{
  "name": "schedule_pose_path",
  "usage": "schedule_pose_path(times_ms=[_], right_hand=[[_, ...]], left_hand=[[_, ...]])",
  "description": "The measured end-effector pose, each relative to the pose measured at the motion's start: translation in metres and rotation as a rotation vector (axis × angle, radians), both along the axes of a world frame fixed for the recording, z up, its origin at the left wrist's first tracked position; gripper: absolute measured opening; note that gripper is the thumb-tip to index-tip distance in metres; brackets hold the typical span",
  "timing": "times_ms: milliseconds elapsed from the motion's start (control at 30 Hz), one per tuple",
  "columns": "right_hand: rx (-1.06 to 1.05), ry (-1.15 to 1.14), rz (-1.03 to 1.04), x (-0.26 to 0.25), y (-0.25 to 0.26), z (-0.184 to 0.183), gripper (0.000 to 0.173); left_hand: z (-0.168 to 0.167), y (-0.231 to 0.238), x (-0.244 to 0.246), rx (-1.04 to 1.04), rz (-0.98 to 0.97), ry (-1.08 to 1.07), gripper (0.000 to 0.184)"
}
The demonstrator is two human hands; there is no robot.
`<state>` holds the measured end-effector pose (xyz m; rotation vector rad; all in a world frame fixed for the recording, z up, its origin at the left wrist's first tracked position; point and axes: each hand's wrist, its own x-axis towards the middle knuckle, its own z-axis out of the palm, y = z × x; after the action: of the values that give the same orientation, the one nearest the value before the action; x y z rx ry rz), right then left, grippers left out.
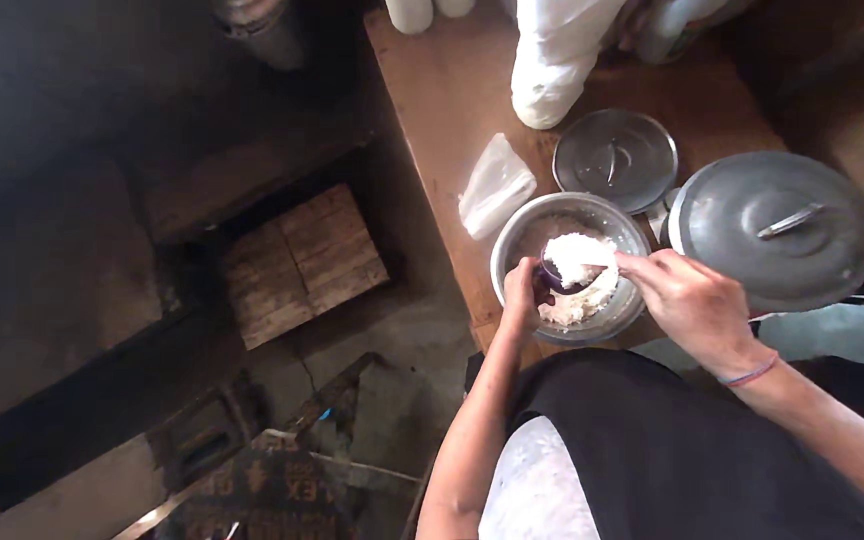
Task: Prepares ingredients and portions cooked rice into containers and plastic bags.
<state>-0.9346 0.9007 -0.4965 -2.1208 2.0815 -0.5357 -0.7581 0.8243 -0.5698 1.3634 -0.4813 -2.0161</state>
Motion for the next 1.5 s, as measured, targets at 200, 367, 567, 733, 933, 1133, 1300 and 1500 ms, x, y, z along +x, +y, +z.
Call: schedule_pose_path(times_ms=[200,367,567,733,933,1133,1300,1500], right_hand=[[-0.095,-0.079,0.041,-0.007,0.0,-0.004,0.023],[-0.072,-0.308,0.004,-0.015,0.006,-0.011,0.023],[-0.142,-0.277,0.004,-0.016,0.015,-0.034,0.022],[-0.232,-0.359,0.122,-0.037,0.017,-0.056,0.021],[-0.248,-0.459,0.188,-0.044,0.029,-0.063,0.02],[-0.26,-0.496,0.207,-0.055,0.032,-0.061,0.02],[-0.11,-0.438,0.048,-0.049,0.027,-0.054,0.028],[0.351,0.078,0.042,-0.041,-0.005,-0.045,0.032]], left_hand=[[0.012,-0.005,0.004,-0.009,0.024,0.07,0.04],[0.018,-0.011,0.013,-0.048,-0.077,0.044,0.04],[0.018,-0.007,0.005,0.013,-0.124,0.038,0.04],[0.016,-0.006,0.007,0.014,-0.04,0.117,0.04],[0.01,-0.004,0.01,-0.112,-0.149,0.092,0.036],[0.01,-0.004,0.014,-0.189,-0.189,0.131,0.036],[0.008,0.006,0.006,-0.421,-0.226,0.138,0.035],[-0.017,0.028,0.036,-0.714,0.04,-0.198,0.026]])
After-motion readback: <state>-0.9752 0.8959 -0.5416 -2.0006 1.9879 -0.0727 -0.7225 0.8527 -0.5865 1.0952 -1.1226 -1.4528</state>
